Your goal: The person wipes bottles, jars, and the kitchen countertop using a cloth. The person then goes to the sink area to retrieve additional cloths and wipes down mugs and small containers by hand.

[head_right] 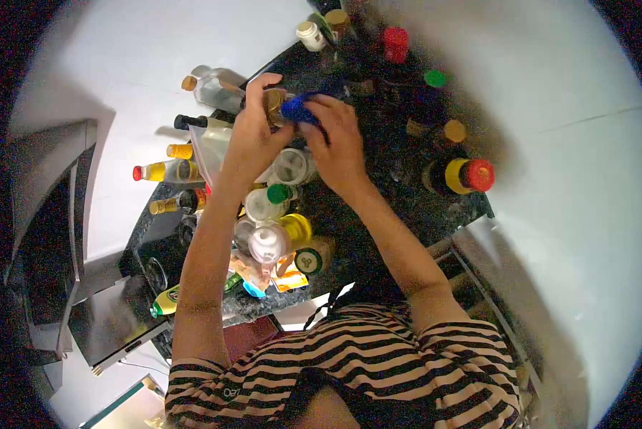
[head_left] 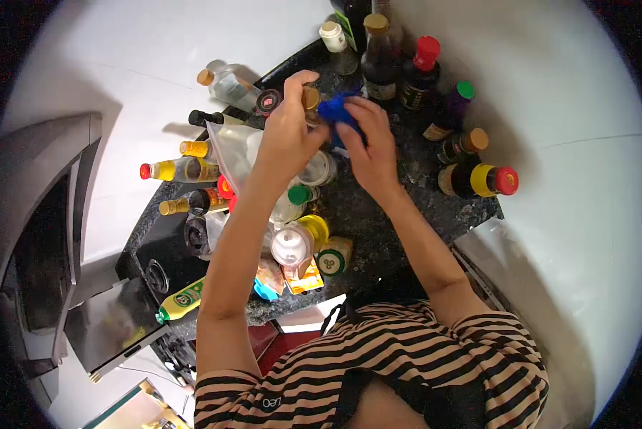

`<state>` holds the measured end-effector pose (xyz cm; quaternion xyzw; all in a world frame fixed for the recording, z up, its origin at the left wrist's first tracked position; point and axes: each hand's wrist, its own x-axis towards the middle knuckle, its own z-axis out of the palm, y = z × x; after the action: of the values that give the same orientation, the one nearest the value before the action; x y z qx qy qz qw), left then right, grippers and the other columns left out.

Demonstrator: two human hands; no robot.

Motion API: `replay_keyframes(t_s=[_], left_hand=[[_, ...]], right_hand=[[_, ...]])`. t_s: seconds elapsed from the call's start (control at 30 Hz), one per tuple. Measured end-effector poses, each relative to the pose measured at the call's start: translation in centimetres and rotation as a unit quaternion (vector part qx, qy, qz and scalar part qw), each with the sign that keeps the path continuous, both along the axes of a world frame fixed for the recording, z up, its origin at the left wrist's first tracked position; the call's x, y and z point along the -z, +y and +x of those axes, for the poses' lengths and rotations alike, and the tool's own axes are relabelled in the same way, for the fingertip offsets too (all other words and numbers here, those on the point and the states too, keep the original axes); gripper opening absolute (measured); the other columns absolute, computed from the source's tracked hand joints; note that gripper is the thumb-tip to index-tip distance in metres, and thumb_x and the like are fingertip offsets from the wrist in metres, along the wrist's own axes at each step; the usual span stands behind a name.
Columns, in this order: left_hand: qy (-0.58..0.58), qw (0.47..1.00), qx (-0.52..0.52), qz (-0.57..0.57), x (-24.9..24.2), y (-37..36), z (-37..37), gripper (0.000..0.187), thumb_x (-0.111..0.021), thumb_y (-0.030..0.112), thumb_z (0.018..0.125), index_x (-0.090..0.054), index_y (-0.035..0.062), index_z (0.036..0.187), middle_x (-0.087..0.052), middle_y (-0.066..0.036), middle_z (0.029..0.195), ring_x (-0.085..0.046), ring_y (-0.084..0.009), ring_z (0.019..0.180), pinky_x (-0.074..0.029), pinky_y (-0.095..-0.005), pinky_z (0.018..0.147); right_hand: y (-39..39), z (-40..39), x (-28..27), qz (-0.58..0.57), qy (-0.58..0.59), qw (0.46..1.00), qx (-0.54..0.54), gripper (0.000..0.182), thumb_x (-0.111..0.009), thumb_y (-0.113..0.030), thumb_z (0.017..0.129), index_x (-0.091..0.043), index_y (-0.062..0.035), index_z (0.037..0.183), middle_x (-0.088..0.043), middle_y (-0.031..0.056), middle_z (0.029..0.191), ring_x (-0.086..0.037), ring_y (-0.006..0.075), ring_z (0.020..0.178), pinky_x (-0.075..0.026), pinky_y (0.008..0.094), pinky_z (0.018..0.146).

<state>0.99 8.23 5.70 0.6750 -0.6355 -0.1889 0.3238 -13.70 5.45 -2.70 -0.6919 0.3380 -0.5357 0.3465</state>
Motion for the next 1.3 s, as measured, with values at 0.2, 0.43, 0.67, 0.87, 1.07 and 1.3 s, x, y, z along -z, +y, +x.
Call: replay_keyframes(t_s=[0.2, 0.43, 0.67, 0.87, 1.07, 1.3], left_hand=[[0.089, 0.996, -0.014, 0.006, 0.7, 0.3, -0.8, 0.074, -0.071, -0.001, 0.075, -0.035, 0.0086, 0.139, -0.065, -0.016, 0.094, -0.068, -0.0279, 0.082, -0.053, -0.0361, 0.075], [0.089, 0.996, 0.005, -0.005, 1.9, -0.1, 0.6, 0.076, -0.073, -0.005, 0.075, -0.035, 0.0073, 0.14, -0.063, -0.011, 0.109, -0.066, -0.0174, 0.093, -0.056, -0.0304, 0.081], [0.12, 0.993, -0.016, 0.0, 2.8, -0.6, 0.9, 0.074, -0.076, -0.003, 0.073, -0.039, 0.0054, 0.137, -0.062, -0.011, 0.111, -0.066, -0.0166, 0.098, -0.057, -0.031, 0.084], [0.175, 0.984, 0.032, -0.012, 3.6, -0.2, 0.0, 0.063, -0.079, -0.002, 0.074, -0.048, 0.0038, 0.129, -0.063, -0.009, 0.111, -0.066, -0.0152, 0.099, -0.056, -0.0294, 0.084], [0.093, 0.995, 0.028, 0.01, 1.9, 0.1, -1.0, 0.051, -0.084, 0.004, 0.073, -0.057, 0.0026, 0.116, -0.067, -0.007, 0.104, -0.067, -0.015, 0.094, -0.056, -0.029, 0.082], [0.018, 0.999, -0.006, -0.028, 2.2, -1.2, -2.3, 0.046, -0.086, 0.012, 0.074, -0.059, 0.0018, 0.11, -0.069, -0.009, 0.094, -0.068, -0.0177, 0.086, -0.054, -0.0307, 0.075]], right_hand=[[-1.9, 1.4, -0.2, -0.033, 0.002, 0.999, -0.013, 0.028, -0.06, -0.007, 0.088, -0.062, -0.0008, 0.115, -0.063, 0.0162, 0.116, -0.057, 0.0369, 0.107, -0.044, 0.0452, 0.096], [-4.8, 2.2, -0.4, 0.104, -0.017, 0.99, -0.093, 0.028, -0.056, -0.019, 0.087, -0.067, -0.0032, 0.107, -0.064, 0.0195, 0.105, -0.06, 0.038, 0.102, -0.047, 0.0449, 0.09], [-6.8, 4.7, 1.2, 0.188, -0.057, 0.979, -0.062, 0.034, -0.056, -0.025, 0.085, -0.067, -0.0015, 0.107, -0.066, 0.0231, 0.103, -0.064, 0.0413, 0.094, -0.051, 0.0449, 0.084], [-6.7, 3.3, 6.0, 0.208, 0.003, 0.977, -0.044, 0.038, -0.055, -0.026, 0.087, -0.065, 0.0006, 0.113, -0.068, 0.0232, 0.107, -0.066, 0.04, 0.097, -0.051, 0.0448, 0.084], [-5.0, 1.0, 11.0, 0.256, 0.059, 0.963, 0.062, 0.046, -0.056, -0.028, 0.092, -0.06, 0.0018, 0.127, -0.069, 0.0178, 0.093, -0.07, 0.0313, 0.091, -0.052, 0.0407, 0.079], [3.0, -9.6, 6.0, 0.36, 0.133, 0.921, 0.069, 0.04, -0.059, -0.024, 0.094, -0.062, 0.0036, 0.123, -0.065, 0.0163, 0.095, -0.066, 0.0291, 0.082, -0.051, 0.0375, 0.078]])
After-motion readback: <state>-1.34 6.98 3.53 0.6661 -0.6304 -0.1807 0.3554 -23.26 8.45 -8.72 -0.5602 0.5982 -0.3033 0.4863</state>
